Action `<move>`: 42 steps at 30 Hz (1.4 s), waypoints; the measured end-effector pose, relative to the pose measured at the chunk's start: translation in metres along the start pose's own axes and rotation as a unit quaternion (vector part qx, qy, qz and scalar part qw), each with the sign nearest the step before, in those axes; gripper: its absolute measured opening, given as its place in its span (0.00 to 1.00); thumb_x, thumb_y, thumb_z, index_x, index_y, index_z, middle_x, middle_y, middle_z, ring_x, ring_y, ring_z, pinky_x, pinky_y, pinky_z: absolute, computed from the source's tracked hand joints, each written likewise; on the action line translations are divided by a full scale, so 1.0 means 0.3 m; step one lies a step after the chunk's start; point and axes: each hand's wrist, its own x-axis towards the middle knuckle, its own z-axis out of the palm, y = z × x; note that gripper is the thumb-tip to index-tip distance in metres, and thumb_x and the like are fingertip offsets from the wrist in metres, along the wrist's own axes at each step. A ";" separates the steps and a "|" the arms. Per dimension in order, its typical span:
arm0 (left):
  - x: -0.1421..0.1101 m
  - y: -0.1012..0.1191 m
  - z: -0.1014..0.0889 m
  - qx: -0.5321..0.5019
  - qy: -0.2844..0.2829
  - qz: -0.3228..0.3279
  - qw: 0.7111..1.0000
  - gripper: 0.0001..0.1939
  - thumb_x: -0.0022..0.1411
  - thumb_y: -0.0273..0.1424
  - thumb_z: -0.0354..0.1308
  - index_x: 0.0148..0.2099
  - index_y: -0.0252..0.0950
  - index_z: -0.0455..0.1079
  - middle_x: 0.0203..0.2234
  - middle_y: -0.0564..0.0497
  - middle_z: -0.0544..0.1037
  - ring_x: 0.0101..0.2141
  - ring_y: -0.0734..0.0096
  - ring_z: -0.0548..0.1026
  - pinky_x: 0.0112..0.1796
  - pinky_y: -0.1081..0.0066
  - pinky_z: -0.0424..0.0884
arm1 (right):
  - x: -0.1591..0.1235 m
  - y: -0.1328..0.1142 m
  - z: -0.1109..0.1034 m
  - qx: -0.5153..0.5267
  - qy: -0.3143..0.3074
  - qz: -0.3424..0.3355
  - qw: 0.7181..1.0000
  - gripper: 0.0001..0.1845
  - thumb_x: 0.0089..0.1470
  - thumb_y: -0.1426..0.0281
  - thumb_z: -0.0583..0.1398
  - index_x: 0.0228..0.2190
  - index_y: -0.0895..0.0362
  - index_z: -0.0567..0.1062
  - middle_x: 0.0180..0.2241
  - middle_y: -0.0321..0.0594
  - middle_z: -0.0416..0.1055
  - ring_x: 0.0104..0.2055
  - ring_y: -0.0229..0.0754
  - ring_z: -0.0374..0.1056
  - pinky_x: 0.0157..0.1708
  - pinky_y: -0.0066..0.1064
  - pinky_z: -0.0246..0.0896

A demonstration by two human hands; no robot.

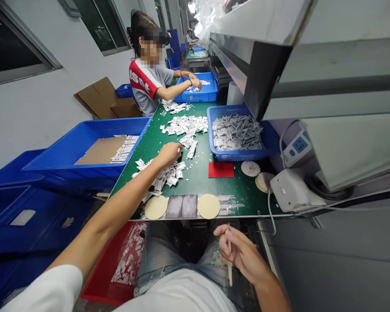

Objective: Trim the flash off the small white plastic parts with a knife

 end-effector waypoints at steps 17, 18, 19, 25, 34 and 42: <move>-0.798 0.153 -0.134 -0.593 0.086 -0.161 0.784 0.08 0.51 0.31 0.67 0.36 0.35 0.76 0.27 0.51 0.77 0.23 0.75 0.72 0.21 0.77 0.69 | 0.062 -0.265 0.363 -0.684 0.073 -0.439 0.578 0.25 0.62 0.51 0.50 0.26 0.57 0.69 0.20 0.36 0.66 0.21 0.37 0.60 0.24 0.31 0.49; -0.810 0.159 -0.135 -0.587 0.083 -0.162 0.789 0.08 0.51 0.31 0.67 0.35 0.35 0.76 0.26 0.51 0.77 0.22 0.75 0.71 0.19 0.78 0.68 | 0.070 -0.269 0.378 -0.697 0.077 -0.451 0.552 0.27 0.61 0.49 0.50 0.23 0.57 0.68 0.18 0.35 0.64 0.20 0.37 0.58 0.23 0.31 0.47; -0.818 0.163 -0.135 -0.581 0.083 -0.163 0.793 0.07 0.50 0.31 0.68 0.34 0.35 0.76 0.25 0.51 0.76 0.21 0.76 0.70 0.18 0.78 0.67 | 0.077 -0.273 0.391 -0.710 0.079 -0.454 0.532 0.28 0.61 0.48 0.49 0.22 0.56 0.68 0.17 0.35 0.62 0.19 0.37 0.56 0.22 0.32 0.44; -0.832 0.175 -0.144 -0.567 0.102 -0.134 0.806 0.05 0.48 0.29 0.68 0.30 0.37 0.78 0.24 0.51 0.76 0.23 0.74 0.72 0.19 0.79 0.68 | 0.102 -0.285 0.430 -0.756 0.075 -0.446 0.473 0.30 0.59 0.45 0.48 0.20 0.54 0.65 0.16 0.36 0.59 0.19 0.39 0.50 0.22 0.34 0.37; -0.830 0.183 -0.154 -0.557 0.106 -0.114 0.816 0.03 0.49 0.26 0.67 0.30 0.37 0.79 0.24 0.51 0.76 0.21 0.76 0.70 0.21 0.78 0.67 | 0.108 -0.285 0.429 -0.775 0.088 -0.427 0.457 0.31 0.59 0.44 0.45 0.20 0.54 0.64 0.17 0.36 0.58 0.20 0.40 0.48 0.23 0.34 0.34; -0.830 0.190 -0.160 -0.562 0.099 -0.130 0.811 0.04 0.49 0.24 0.67 0.30 0.36 0.79 0.23 0.52 0.76 0.19 0.80 0.67 0.19 0.80 0.64 | 0.107 -0.280 0.435 -0.774 0.107 -0.438 0.444 0.32 0.61 0.45 0.41 0.20 0.54 0.63 0.16 0.35 0.57 0.19 0.40 0.47 0.23 0.34 0.34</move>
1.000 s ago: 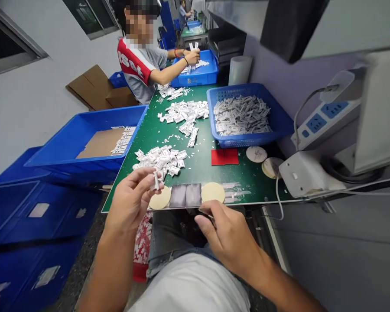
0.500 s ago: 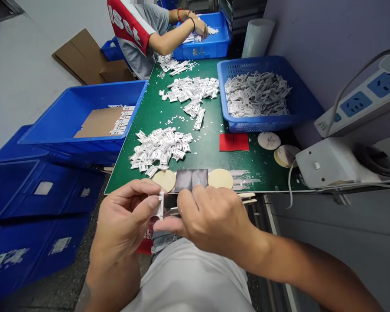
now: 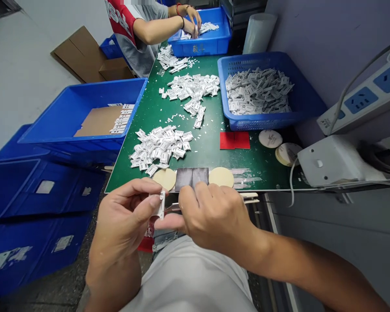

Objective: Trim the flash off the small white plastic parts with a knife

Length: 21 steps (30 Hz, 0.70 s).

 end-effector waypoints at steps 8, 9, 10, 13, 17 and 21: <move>-0.001 -0.005 0.001 0.004 0.002 0.004 1.000 0.03 0.48 0.26 0.68 0.29 0.36 0.79 0.23 0.50 0.76 0.23 0.74 0.72 0.22 0.79 0.68 | -0.006 0.001 0.002 -0.006 -0.003 0.008 1.000 0.32 0.60 0.44 0.41 0.20 0.54 0.63 0.16 0.35 0.57 0.19 0.40 0.48 0.23 0.34 0.34; 0.000 -0.006 0.001 0.003 0.002 0.007 1.000 0.03 0.48 0.26 0.68 0.30 0.36 0.79 0.23 0.50 0.76 0.23 0.74 0.73 0.23 0.79 0.69 | -0.007 0.001 0.003 -0.008 -0.003 0.008 1.000 0.32 0.60 0.44 0.42 0.20 0.54 0.63 0.16 0.35 0.57 0.19 0.40 0.48 0.23 0.34 0.34; 0.000 -0.006 0.002 0.004 0.004 0.012 1.000 0.03 0.48 0.25 0.68 0.30 0.36 0.79 0.23 0.50 0.76 0.24 0.74 0.73 0.23 0.79 0.69 | -0.008 0.001 0.003 -0.009 -0.004 0.008 1.000 0.32 0.60 0.44 0.42 0.20 0.54 0.63 0.16 0.35 0.57 0.19 0.40 0.48 0.23 0.34 0.34; 0.001 -0.005 0.005 0.007 0.006 0.019 1.000 0.04 0.49 0.24 0.67 0.30 0.37 0.79 0.23 0.51 0.76 0.23 0.76 0.73 0.23 0.81 0.69 | -0.012 0.001 0.002 -0.015 -0.005 0.008 1.000 0.31 0.59 0.43 0.42 0.20 0.53 0.63 0.16 0.35 0.57 0.19 0.40 0.47 0.23 0.33 0.34; -0.003 -0.003 0.007 -0.002 0.003 0.017 1.000 0.04 0.50 0.24 0.67 0.30 0.38 0.79 0.23 0.52 0.76 0.22 0.78 0.72 0.23 0.82 0.68 | -0.015 -0.001 0.000 -0.021 -0.002 0.006 1.000 0.31 0.60 0.44 0.42 0.20 0.53 0.62 0.16 0.34 0.56 0.19 0.40 0.47 0.23 0.34 0.33; -0.006 -0.002 0.008 -0.005 0.006 0.018 1.000 0.05 0.50 0.23 0.67 0.30 0.39 0.79 0.23 0.52 0.76 0.24 0.78 0.73 0.24 0.83 0.69 | -0.015 -0.003 0.003 -0.026 0.012 0.006 1.000 0.30 0.61 0.46 0.43 0.19 0.53 0.61 0.15 0.34 0.55 0.19 0.40 0.45 0.23 0.34 0.32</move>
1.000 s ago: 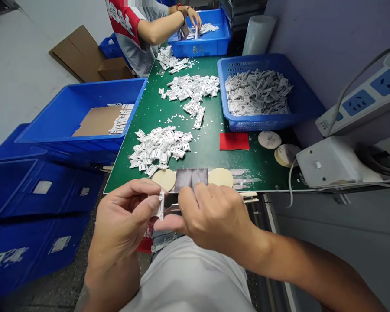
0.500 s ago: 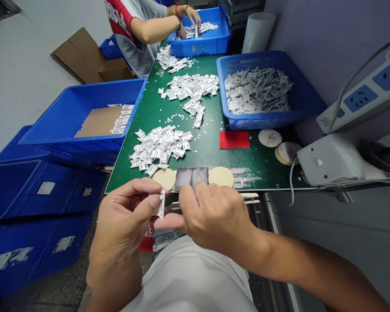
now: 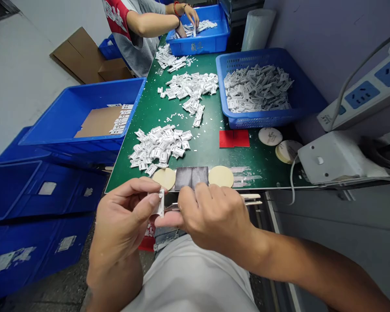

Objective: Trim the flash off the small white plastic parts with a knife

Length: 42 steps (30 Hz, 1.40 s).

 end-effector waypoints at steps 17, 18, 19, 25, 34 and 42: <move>-0.002 -0.028 0.003 -0.059 -0.012 -0.038 0.997 0.03 0.53 0.28 0.66 0.32 0.38 0.75 0.29 0.53 0.75 0.22 0.76 0.72 0.22 0.75 0.71 | -0.010 0.004 0.036 0.210 0.007 0.030 0.977 0.29 0.61 0.49 0.51 0.20 0.58 0.67 0.16 0.34 0.61 0.18 0.34 0.52 0.21 0.31 0.42; -0.001 -0.030 0.004 -0.063 -0.011 -0.037 0.997 0.04 0.53 0.28 0.66 0.33 0.38 0.75 0.30 0.53 0.75 0.23 0.75 0.73 0.23 0.75 0.71 | -0.009 0.003 0.033 0.281 -0.016 0.050 0.958 0.26 0.62 0.53 0.52 0.23 0.59 0.69 0.18 0.34 0.63 0.19 0.33 0.54 0.22 0.29 0.45; -0.001 -0.031 0.005 -0.068 -0.014 -0.038 0.997 0.05 0.53 0.29 0.66 0.34 0.38 0.76 0.31 0.52 0.75 0.24 0.75 0.73 0.24 0.75 0.70 | -0.006 0.003 0.029 0.359 -0.048 0.077 0.929 0.21 0.63 0.57 0.53 0.26 0.59 0.70 0.20 0.33 0.65 0.20 0.33 0.56 0.23 0.27 0.48; 0.001 -0.039 0.004 -0.162 -0.119 -0.064 0.978 0.06 0.60 0.34 0.61 0.39 0.39 0.75 0.39 0.48 0.75 0.28 0.72 0.71 0.27 0.73 0.68 | 0.004 -0.009 -0.003 0.596 -0.185 0.208 0.753 0.17 0.66 0.62 0.49 0.30 0.57 0.69 0.25 0.32 0.66 0.24 0.32 0.57 0.25 0.24 0.52; -0.015 -0.028 0.019 -0.207 -0.141 -0.107 0.962 0.12 0.65 0.37 0.55 0.32 0.37 0.70 0.25 0.52 0.62 0.27 0.72 0.61 0.29 0.72 0.60 | 0.004 -0.024 0.008 0.288 -0.020 0.049 0.956 0.29 0.62 0.49 0.48 0.27 0.59 0.70 0.21 0.36 0.68 0.22 0.34 0.62 0.25 0.27 0.52; -0.028 -0.025 0.003 -0.165 -0.155 -0.079 0.971 0.12 0.66 0.36 0.53 0.31 0.36 0.70 0.28 0.50 0.63 0.31 0.70 0.61 0.33 0.71 0.58 | 0.012 -0.025 0.011 0.137 0.023 0.004 0.990 0.30 0.62 0.48 0.44 0.22 0.56 0.67 0.17 0.33 0.61 0.20 0.36 0.51 0.23 0.31 0.43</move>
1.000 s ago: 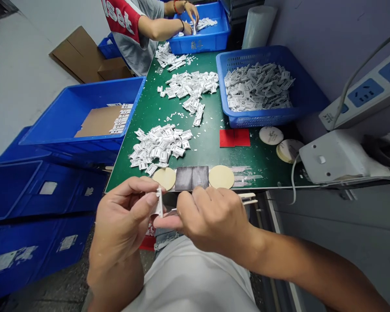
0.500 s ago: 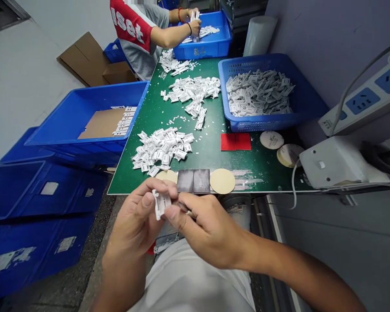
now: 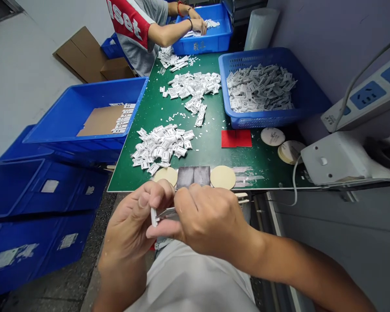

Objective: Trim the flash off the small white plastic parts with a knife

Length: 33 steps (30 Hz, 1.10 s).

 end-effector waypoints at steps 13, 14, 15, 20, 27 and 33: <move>-0.001 0.004 0.014 0.038 0.042 -0.003 0.998 0.13 0.64 0.38 0.54 0.29 0.38 0.69 0.27 0.50 0.63 0.31 0.66 0.62 0.33 0.69 0.59 | 0.008 0.000 -0.008 -0.059 -0.009 -0.003 0.998 0.31 0.63 0.48 0.43 0.19 0.55 0.63 0.16 0.32 0.55 0.20 0.37 0.45 0.23 0.33 0.37; -0.001 0.003 0.013 0.038 0.039 -0.004 0.999 0.13 0.65 0.38 0.54 0.29 0.38 0.69 0.27 0.49 0.63 0.31 0.66 0.62 0.34 0.69 0.59 | 0.007 0.001 -0.009 -0.063 -0.009 -0.004 0.998 0.31 0.63 0.48 0.42 0.19 0.55 0.63 0.16 0.32 0.55 0.20 0.37 0.45 0.23 0.33 0.36; -0.001 0.002 0.011 0.036 0.032 -0.005 0.999 0.13 0.65 0.37 0.53 0.30 0.38 0.69 0.27 0.50 0.63 0.32 0.67 0.62 0.34 0.69 0.59 | 0.007 0.001 -0.009 -0.065 -0.010 -0.004 0.998 0.31 0.63 0.48 0.42 0.19 0.55 0.63 0.16 0.33 0.55 0.20 0.38 0.44 0.23 0.33 0.36; 0.002 0.000 0.005 0.032 0.023 -0.005 0.999 0.13 0.65 0.37 0.53 0.31 0.37 0.69 0.28 0.50 0.63 0.30 0.68 0.61 0.32 0.70 0.58 | 0.003 0.000 -0.008 -0.065 -0.005 -0.005 0.998 0.29 0.64 0.51 0.44 0.19 0.54 0.62 0.15 0.32 0.55 0.19 0.38 0.45 0.22 0.33 0.36; 0.007 -0.002 0.012 0.037 0.030 0.002 0.999 0.13 0.65 0.37 0.54 0.30 0.37 0.69 0.27 0.50 0.64 0.30 0.69 0.62 0.32 0.71 0.59 | 0.004 -0.001 -0.009 -0.082 0.008 -0.006 0.997 0.28 0.66 0.54 0.45 0.18 0.54 0.60 0.14 0.31 0.54 0.18 0.36 0.44 0.23 0.33 0.34; 0.011 -0.003 0.010 0.050 0.035 0.006 0.998 0.14 0.65 0.38 0.54 0.30 0.36 0.68 0.27 0.50 0.64 0.29 0.69 0.61 0.31 0.72 0.59 | 0.000 -0.001 -0.009 -0.068 0.005 -0.008 0.998 0.31 0.65 0.52 0.42 0.17 0.55 0.62 0.14 0.33 0.56 0.18 0.37 0.46 0.23 0.33 0.36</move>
